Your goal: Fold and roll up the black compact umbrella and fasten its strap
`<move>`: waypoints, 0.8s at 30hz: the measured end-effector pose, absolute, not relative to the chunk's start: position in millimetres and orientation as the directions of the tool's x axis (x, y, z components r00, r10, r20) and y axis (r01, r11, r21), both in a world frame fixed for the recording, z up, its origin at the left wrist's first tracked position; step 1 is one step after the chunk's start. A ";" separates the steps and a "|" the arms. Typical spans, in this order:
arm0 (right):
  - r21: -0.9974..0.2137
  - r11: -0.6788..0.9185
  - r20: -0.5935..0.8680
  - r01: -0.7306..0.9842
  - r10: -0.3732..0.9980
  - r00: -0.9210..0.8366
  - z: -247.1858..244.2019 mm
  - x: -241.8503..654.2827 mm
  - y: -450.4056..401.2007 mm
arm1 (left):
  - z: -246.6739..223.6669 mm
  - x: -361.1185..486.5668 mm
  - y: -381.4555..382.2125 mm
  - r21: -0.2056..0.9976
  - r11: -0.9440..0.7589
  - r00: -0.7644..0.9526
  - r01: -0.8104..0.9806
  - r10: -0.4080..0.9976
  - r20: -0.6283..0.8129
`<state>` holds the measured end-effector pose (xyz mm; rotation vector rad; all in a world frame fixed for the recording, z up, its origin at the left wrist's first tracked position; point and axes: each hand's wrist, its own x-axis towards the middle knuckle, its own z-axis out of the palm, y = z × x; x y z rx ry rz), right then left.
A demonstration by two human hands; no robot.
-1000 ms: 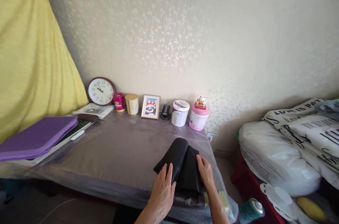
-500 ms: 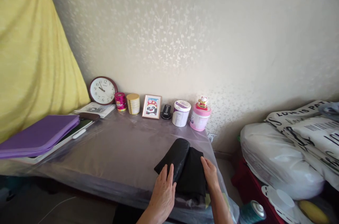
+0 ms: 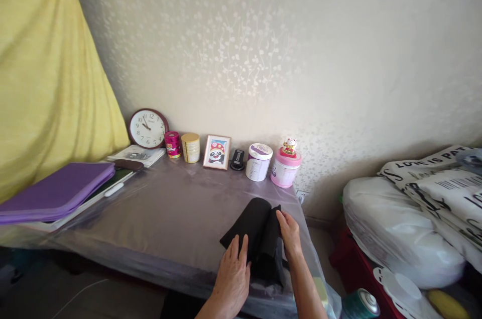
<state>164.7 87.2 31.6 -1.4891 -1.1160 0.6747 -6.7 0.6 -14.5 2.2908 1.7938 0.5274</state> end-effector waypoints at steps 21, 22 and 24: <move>-0.785 -0.039 0.047 0.618 0.991 0.123 34.2 96.0 123.2 | -22.4 -21.9 -5.2 0.433 -0.275 0.182 0.858 0.953 0.243; -0.759 -0.033 0.052 0.651 0.992 0.111 35.4 95.6 122.4 | -21.8 -24.1 -8.0 0.439 -0.274 0.156 0.856 0.945 0.286; -0.698 -0.019 0.055 0.716 0.995 0.080 36.7 94.9 121.0 | -14.3 -26.2 -14.0 0.444 -0.285 0.111 0.849 0.919 0.377</move>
